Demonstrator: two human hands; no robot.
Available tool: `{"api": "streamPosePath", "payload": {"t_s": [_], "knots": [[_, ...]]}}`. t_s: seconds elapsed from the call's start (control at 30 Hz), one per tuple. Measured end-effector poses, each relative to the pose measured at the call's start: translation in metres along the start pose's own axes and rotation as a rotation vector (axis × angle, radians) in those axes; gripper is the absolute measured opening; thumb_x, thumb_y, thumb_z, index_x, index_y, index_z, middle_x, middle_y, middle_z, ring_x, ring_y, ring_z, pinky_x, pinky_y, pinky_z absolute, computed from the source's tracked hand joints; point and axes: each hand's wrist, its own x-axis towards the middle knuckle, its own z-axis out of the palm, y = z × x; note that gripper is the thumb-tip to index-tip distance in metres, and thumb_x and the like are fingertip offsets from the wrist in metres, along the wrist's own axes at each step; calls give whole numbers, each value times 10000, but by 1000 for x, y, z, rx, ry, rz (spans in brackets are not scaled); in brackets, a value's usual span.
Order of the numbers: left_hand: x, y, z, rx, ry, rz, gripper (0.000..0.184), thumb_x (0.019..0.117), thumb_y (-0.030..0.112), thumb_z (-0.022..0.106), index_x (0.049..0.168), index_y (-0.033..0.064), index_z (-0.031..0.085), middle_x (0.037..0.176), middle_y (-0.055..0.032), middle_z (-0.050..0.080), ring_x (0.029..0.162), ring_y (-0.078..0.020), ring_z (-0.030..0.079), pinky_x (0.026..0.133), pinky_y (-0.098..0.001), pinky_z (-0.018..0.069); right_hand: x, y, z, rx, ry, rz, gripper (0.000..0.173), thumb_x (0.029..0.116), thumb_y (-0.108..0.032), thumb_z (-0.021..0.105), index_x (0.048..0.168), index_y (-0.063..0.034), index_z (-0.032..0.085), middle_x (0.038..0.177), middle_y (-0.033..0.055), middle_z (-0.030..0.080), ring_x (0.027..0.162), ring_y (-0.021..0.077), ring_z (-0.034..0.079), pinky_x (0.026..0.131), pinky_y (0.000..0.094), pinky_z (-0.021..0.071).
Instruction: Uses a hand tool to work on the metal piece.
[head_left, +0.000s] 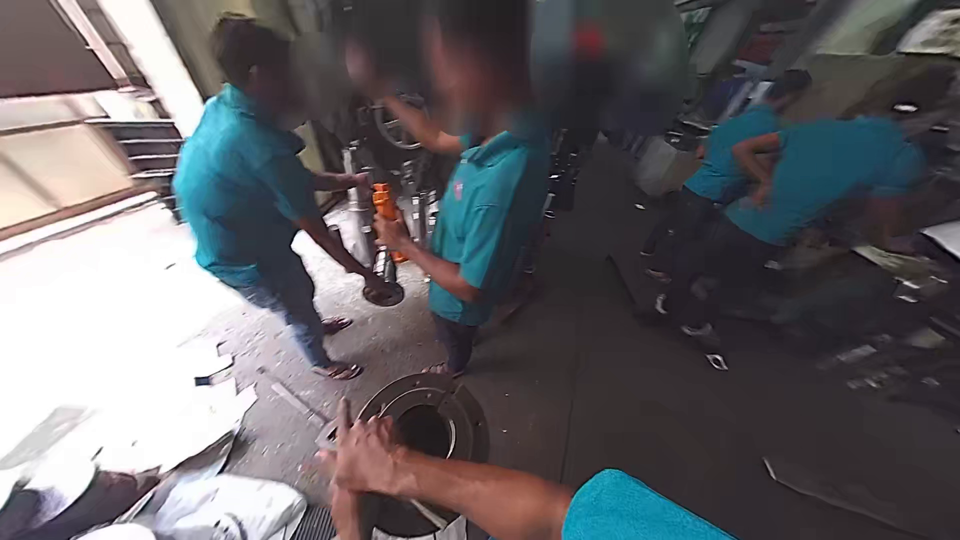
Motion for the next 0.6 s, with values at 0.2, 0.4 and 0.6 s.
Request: {"api": "streamPosePath", "payload": {"t_s": [0.2, 0.4, 0.6], "knots": [[25, -15, -1, 479, -53, 7, 325, 969, 85, 597, 1215, -120, 651, 1212, -292, 671, 1187, -402, 637, 1063, -551, 468, 28, -11, -14, -366, -58, -156, 757, 1009, -551, 499, 1593, -93, 349, 1351, 249, 615, 1202, 452, 613, 967, 646, 477], [28, -22, 0, 573, -112, 149, 288, 952, 72, 581, 1182, -53, 699, 1230, -229, 690, 1225, -372, 626, 1078, -553, 448, 107, 26, -2, -416, -74, -1148, 265, 922, -306, 619, 1042, -116, 759, 1329, 38, 691, 1429, 309, 472, 1157, 568, 352], [28, -28, -1, 542, -78, 169, 269, 971, 104, 568, 1160, -18, 716, 1176, -200, 710, 1161, -348, 658, 1022, -550, 493, 100, 20, 5, -446, -143, -883, 347, 966, -319, 497, 887, -50, 703, 976, 115, 719, 1102, 312, 630, 964, 544, 411]]}}
